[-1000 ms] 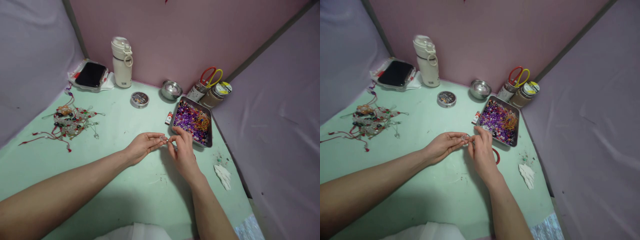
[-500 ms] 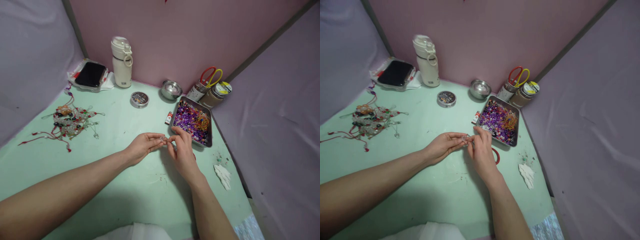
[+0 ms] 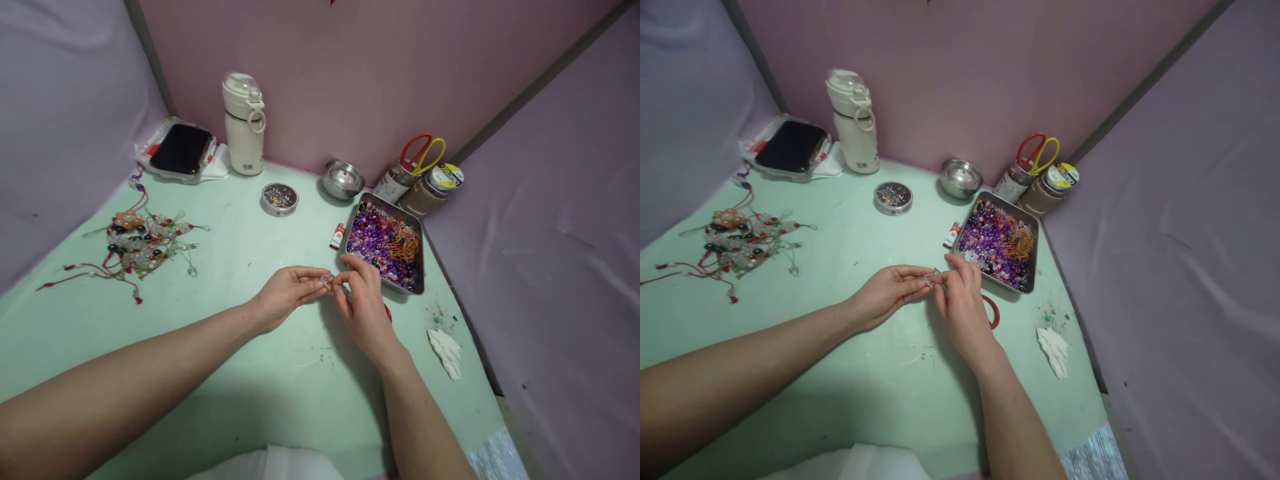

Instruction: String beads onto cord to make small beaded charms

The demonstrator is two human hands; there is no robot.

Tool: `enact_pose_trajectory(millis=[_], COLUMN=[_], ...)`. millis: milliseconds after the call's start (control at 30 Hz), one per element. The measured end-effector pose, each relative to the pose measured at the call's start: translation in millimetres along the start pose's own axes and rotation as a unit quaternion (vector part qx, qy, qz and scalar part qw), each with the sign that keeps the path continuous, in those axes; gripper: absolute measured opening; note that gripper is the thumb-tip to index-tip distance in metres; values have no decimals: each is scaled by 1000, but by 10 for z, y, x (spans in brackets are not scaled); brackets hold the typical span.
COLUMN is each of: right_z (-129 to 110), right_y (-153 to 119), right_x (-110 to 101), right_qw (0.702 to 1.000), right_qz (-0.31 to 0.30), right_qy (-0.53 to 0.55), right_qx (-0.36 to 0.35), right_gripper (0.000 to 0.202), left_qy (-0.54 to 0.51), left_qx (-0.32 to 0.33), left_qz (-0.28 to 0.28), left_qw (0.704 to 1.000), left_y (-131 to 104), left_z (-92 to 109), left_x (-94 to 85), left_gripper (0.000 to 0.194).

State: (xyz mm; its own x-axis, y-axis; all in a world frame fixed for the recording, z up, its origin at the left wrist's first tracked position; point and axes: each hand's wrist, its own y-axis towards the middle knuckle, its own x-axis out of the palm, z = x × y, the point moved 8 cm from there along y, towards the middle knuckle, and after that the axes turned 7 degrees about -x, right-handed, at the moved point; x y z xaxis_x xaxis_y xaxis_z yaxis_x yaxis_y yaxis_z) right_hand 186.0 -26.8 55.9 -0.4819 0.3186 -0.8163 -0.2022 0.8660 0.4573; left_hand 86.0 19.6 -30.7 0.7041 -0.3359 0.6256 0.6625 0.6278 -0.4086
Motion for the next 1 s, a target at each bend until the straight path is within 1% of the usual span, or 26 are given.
enact_pose_trajectory(millis=[233, 667, 900, 1000], right_z=[-4, -4, -6, -15], right_y=[-2, -1, 1, 10], right_x=[12, 9, 9, 5], right_qw=[1000, 1000, 1000, 999], right_qz=[-7, -5, -10, -7], right_qy=[8, 21, 27, 32], right_qx=[-1, -2, 0, -3], right_gripper=[4, 3, 3, 5], left_qy=[21, 22, 42, 35], left_qx=[7, 19, 32, 41], left_qz=[11, 11, 13, 17], left_qw=[1000, 1000, 999, 998], left_y=[-1, 0, 5, 2], left_z=[7, 19, 24, 29], left_x=[-6, -14, -16, -21], left_gripper=[26, 25, 25, 26])
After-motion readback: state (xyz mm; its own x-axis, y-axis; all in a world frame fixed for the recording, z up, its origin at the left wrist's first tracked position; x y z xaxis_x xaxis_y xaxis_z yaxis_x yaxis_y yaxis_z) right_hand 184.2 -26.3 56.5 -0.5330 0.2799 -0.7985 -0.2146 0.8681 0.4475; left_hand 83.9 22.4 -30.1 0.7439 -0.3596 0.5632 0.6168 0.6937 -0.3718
